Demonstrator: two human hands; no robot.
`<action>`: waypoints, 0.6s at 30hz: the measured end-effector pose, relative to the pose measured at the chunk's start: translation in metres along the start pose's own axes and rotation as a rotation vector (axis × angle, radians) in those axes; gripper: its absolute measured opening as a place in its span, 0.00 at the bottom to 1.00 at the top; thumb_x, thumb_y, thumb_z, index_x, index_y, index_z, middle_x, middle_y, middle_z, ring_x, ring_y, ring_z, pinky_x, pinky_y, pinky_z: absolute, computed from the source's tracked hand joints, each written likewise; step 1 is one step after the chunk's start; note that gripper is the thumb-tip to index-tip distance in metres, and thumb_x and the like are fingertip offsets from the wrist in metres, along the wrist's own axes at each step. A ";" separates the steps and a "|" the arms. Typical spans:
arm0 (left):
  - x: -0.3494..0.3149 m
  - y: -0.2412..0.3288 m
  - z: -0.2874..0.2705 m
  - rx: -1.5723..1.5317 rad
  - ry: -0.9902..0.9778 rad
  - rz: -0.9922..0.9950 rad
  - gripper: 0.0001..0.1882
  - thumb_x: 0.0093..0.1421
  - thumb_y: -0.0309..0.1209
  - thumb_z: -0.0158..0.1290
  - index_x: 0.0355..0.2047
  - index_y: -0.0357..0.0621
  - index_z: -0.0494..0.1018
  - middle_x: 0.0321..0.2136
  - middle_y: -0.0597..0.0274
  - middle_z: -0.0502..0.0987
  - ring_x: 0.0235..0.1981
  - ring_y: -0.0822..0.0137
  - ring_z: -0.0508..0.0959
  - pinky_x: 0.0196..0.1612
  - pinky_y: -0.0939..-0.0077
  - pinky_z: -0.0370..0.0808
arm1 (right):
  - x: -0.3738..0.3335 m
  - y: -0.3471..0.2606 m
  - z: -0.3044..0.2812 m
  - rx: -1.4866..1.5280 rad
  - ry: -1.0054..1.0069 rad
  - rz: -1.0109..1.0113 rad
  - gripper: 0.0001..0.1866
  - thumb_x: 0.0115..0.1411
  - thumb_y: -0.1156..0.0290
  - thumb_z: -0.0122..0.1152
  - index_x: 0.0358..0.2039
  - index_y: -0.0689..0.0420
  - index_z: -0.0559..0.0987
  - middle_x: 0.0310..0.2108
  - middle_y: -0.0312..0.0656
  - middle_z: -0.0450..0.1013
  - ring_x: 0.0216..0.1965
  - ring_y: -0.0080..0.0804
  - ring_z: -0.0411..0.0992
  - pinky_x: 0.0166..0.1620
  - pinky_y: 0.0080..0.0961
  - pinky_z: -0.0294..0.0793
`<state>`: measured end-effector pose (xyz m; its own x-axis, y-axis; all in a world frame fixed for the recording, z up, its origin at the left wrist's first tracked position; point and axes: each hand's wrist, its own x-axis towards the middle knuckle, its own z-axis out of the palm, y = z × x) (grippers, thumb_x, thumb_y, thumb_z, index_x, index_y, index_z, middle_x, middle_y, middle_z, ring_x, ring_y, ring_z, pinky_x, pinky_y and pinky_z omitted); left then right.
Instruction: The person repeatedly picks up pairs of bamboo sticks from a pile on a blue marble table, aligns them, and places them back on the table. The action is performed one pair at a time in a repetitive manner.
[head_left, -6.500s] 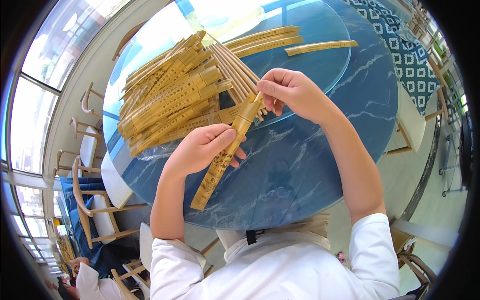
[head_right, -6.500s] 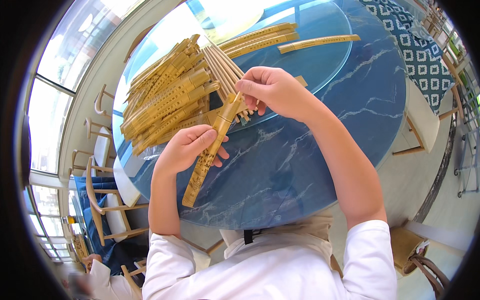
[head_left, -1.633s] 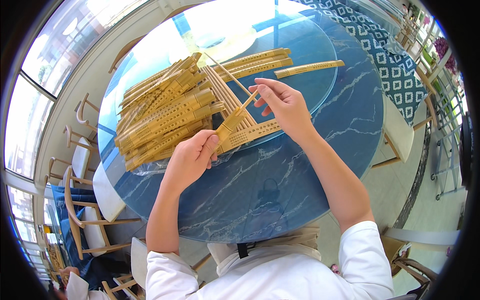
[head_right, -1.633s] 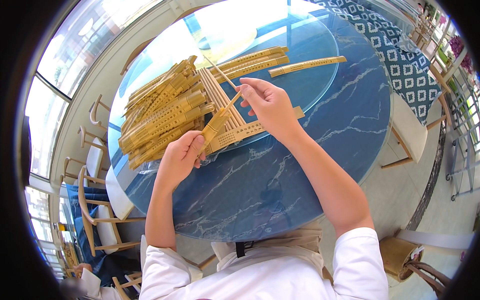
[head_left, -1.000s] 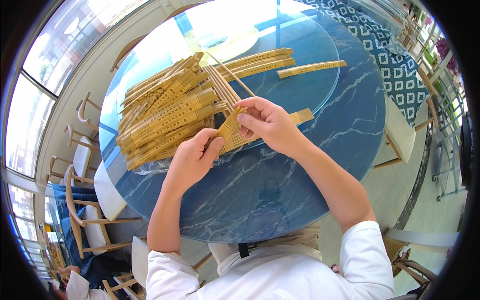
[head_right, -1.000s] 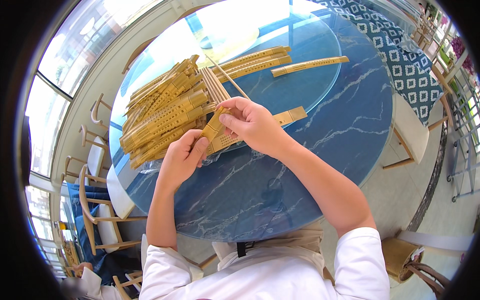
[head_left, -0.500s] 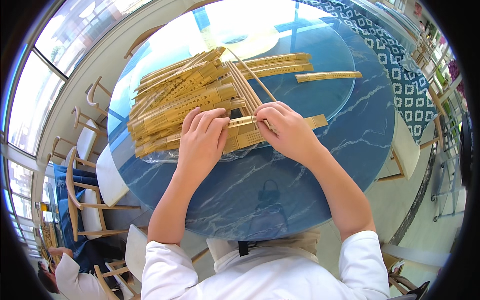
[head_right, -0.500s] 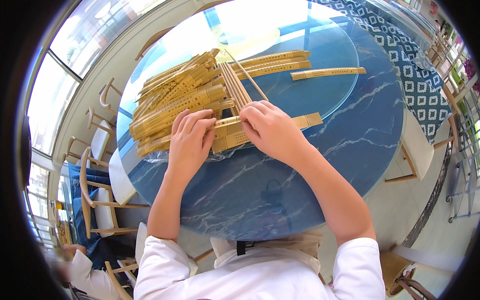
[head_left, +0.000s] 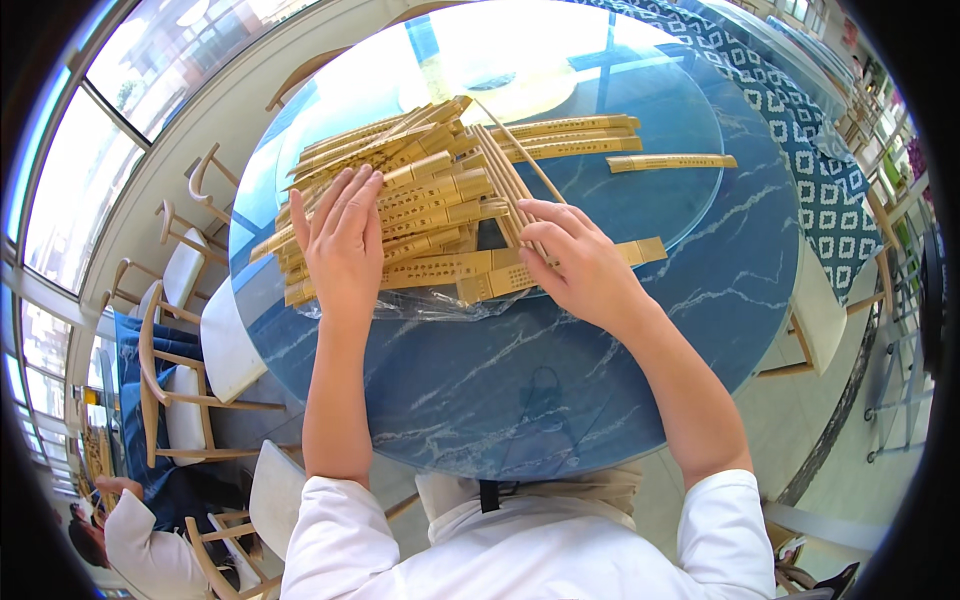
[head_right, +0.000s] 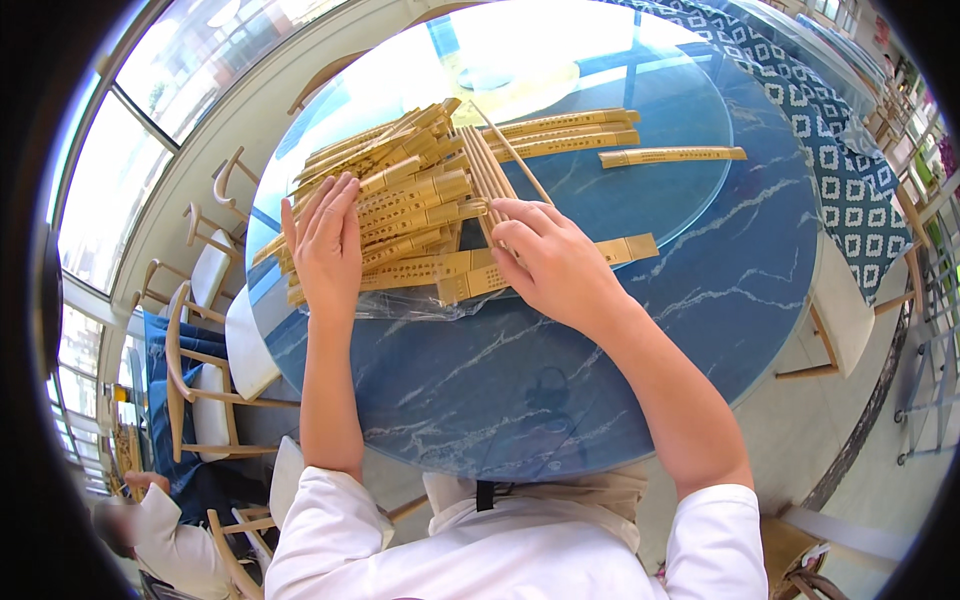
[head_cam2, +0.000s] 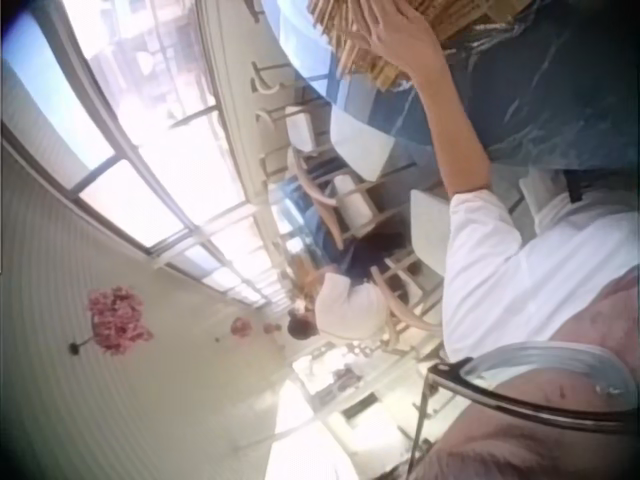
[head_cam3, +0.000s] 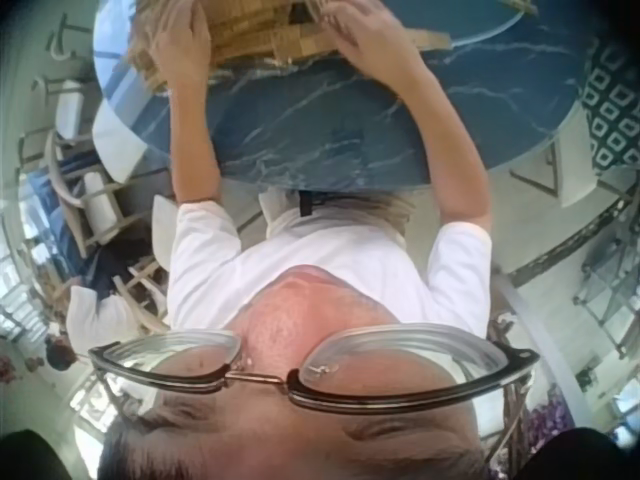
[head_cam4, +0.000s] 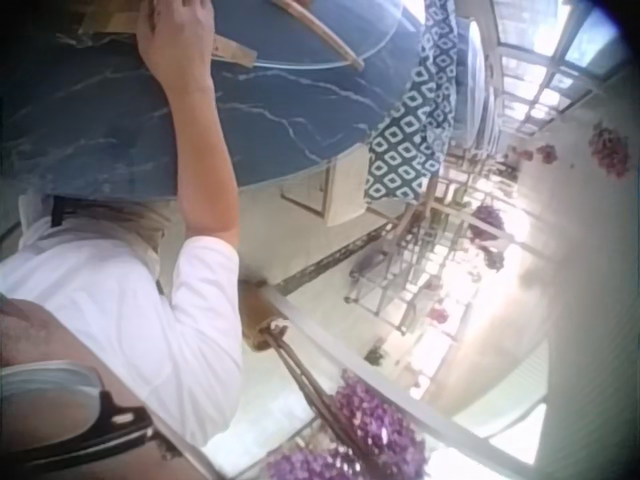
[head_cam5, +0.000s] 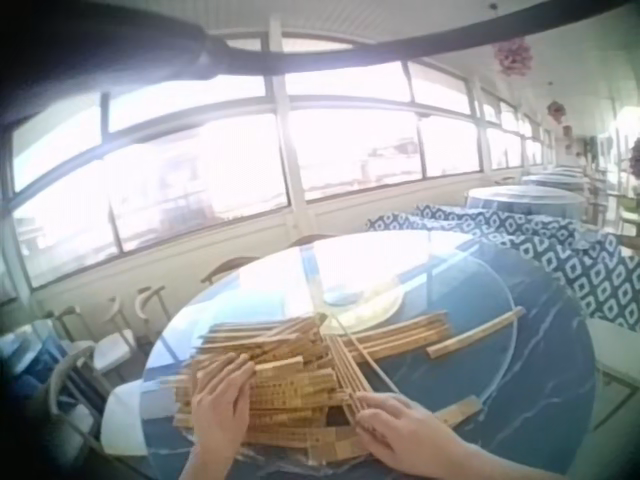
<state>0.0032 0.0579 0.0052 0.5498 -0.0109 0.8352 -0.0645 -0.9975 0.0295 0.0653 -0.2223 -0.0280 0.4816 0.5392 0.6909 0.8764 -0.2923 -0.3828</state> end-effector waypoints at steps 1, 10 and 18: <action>-0.002 -0.010 0.007 0.029 -0.035 0.000 0.12 0.69 0.28 0.56 0.51 0.51 0.83 0.54 0.66 0.84 0.64 0.63 0.76 0.76 0.46 0.50 | 0.000 0.000 0.001 -0.003 -0.012 0.001 0.07 0.64 0.74 0.65 0.40 0.58 0.76 0.57 0.46 0.75 0.55 0.50 0.75 0.58 0.43 0.77; -0.010 0.007 0.010 0.023 -0.178 -0.034 0.20 0.73 0.38 0.49 0.61 0.49 0.76 0.67 0.55 0.73 0.72 0.54 0.66 0.77 0.39 0.37 | 0.000 -0.001 -0.003 -0.043 -0.080 0.025 0.06 0.64 0.72 0.66 0.39 0.59 0.79 0.52 0.46 0.78 0.56 0.48 0.75 0.62 0.45 0.73; -0.044 0.085 -0.001 -0.275 -0.700 0.294 0.41 0.70 0.57 0.51 0.75 0.48 0.59 0.75 0.50 0.57 0.77 0.50 0.53 0.77 0.38 0.42 | -0.004 -0.001 -0.026 -0.160 -0.317 0.140 0.16 0.63 0.72 0.61 0.51 0.61 0.80 0.58 0.49 0.76 0.67 0.50 0.67 0.72 0.52 0.59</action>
<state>-0.0272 -0.0265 -0.0284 0.8669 -0.4022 0.2945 -0.4399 -0.8951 0.0725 0.0625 -0.2445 -0.0141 0.5938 0.6953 0.4050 0.8036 -0.4870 -0.3422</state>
